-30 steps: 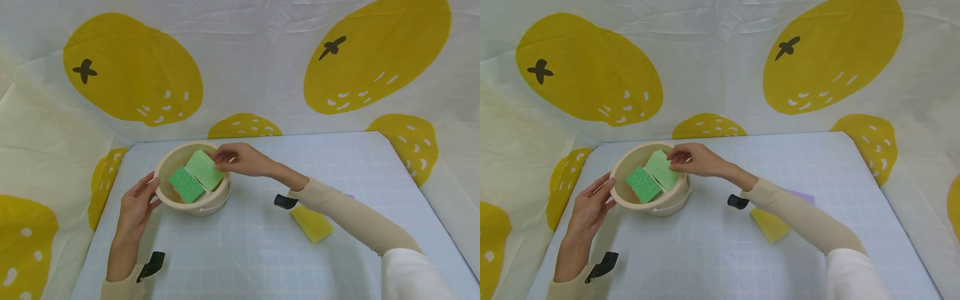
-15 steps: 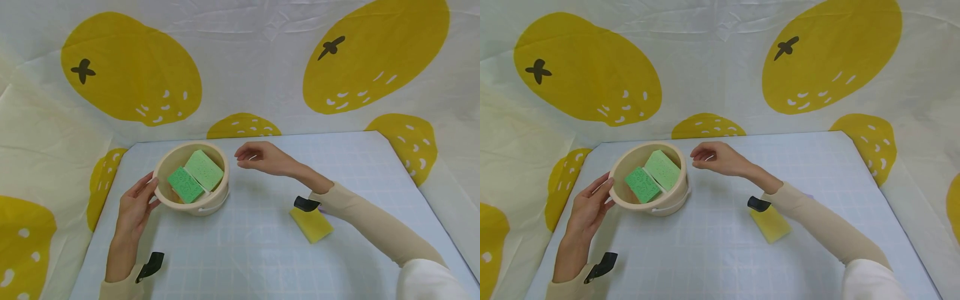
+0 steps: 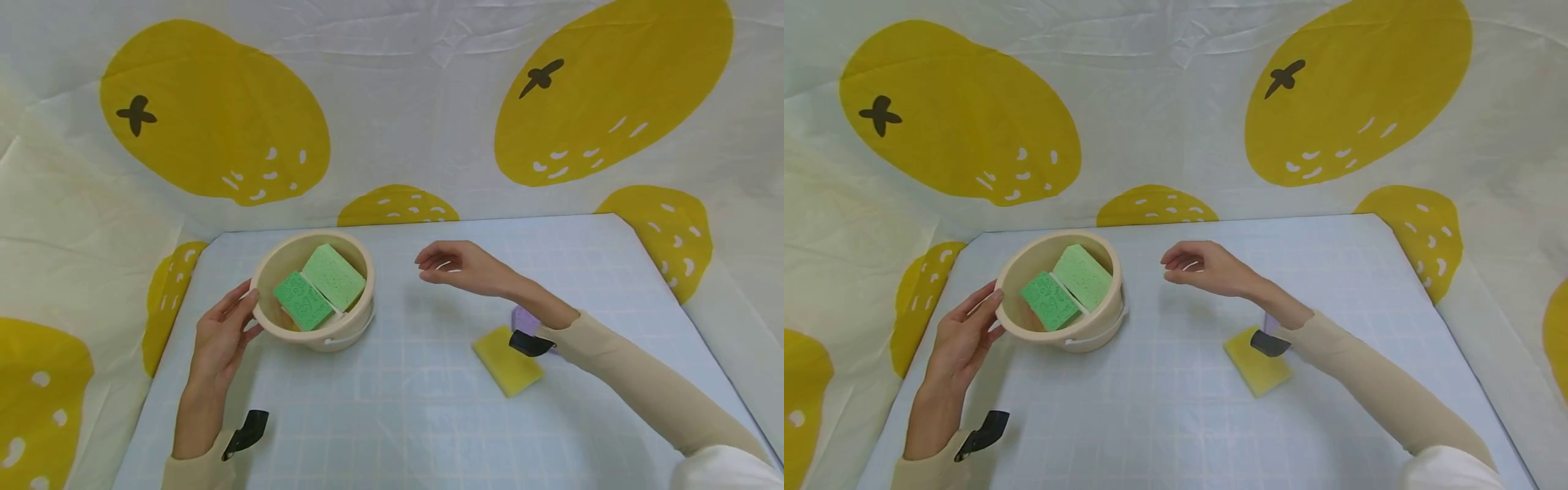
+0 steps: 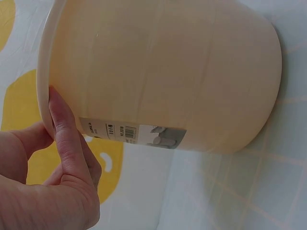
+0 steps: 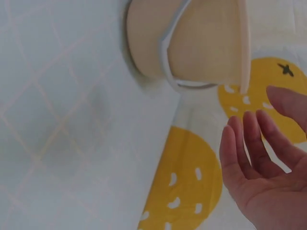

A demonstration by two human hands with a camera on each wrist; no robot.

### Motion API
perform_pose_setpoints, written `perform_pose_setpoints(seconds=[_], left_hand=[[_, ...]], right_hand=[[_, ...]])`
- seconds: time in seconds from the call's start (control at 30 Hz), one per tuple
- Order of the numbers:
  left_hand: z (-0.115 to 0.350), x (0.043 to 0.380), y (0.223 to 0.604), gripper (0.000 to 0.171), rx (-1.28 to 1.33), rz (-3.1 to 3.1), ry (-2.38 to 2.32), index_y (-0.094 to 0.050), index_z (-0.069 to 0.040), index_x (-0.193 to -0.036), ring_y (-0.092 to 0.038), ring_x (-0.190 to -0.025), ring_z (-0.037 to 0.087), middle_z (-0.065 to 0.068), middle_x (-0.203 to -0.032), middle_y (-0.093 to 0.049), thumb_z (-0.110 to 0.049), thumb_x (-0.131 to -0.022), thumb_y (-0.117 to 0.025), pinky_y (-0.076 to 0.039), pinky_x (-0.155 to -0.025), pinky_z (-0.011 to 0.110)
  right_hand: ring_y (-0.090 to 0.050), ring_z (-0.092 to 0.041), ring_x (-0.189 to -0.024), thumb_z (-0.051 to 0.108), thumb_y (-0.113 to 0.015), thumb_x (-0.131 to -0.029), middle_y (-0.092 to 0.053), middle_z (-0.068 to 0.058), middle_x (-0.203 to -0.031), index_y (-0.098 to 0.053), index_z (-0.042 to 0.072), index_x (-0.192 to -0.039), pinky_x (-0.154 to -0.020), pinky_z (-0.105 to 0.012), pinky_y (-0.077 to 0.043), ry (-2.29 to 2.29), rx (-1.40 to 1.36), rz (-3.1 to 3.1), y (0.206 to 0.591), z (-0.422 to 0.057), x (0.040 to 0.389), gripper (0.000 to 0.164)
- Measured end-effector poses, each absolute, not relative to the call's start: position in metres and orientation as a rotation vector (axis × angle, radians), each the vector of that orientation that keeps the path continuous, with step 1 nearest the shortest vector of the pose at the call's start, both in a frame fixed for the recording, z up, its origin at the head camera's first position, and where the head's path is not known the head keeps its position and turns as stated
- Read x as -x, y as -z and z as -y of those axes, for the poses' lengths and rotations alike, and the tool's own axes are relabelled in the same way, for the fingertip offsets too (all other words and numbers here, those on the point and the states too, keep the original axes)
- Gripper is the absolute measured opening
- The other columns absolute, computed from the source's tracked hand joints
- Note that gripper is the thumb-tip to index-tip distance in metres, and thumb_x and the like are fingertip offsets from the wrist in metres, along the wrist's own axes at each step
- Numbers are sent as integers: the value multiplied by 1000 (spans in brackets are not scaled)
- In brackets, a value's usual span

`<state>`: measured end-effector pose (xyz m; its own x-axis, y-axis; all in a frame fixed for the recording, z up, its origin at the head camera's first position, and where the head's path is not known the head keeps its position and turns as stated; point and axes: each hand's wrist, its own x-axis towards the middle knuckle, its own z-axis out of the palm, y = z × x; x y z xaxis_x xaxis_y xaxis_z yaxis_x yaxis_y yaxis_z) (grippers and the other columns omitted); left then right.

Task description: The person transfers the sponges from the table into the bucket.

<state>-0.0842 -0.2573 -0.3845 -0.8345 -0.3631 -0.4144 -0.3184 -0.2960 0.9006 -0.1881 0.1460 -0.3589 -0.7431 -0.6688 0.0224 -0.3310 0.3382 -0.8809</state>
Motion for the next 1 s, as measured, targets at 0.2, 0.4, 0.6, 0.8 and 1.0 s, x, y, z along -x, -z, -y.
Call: perform_pose_setpoints(seconds=[0.2,0.4,0.6,0.8,1.0], left_hand=[[257,84,385,74,-861,1847,2352,-57,-18,-148,-67,-105,9,-3,-134,-63,-38,-83,-86,-60,-81,23],[257,83,385,75,-845,1854,2361,-56,-18,-149,-67,-106,8,-4,-134,-63,-38,-83,-85,-60,-81,23],[258,83,385,75,-854,1856,2364,-56,-18,-149,-67,-108,8,-2,-140,-60,-39,-83,-85,-60,-82,23],[257,81,385,75,-835,1861,2363,-55,-17,-150,-67,-107,8,-3,-137,-62,-38,-84,-85,-60,-82,22],[258,81,384,75,-824,1852,2368,-55,-16,-149,-67,-105,8,-5,-131,-64,-37,-84,-85,-60,-81,22]], right_hand=[[-64,-22,-110,11,-72,-98,-69,-7,-117,-67,3,-122,-101,-38,-54,1357,868,-2267,369,-165,183,26],[-64,-22,-112,12,-72,-98,-69,-7,-118,-67,4,-121,-102,-38,-54,1327,846,-2271,382,-182,178,25],[-65,-22,-111,13,-73,-97,-69,-6,-117,-68,4,-120,-101,-37,-54,1309,817,-2282,393,-197,172,25],[-65,-24,-111,13,-73,-97,-69,-6,-117,-68,3,-120,-100,-38,-55,1280,822,-2293,400,-212,165,25],[-65,-30,-114,16,-73,-98,-69,-12,-120,-68,4,-122,-100,-44,-54,1224,843,-2301,413,-226,161,28]])
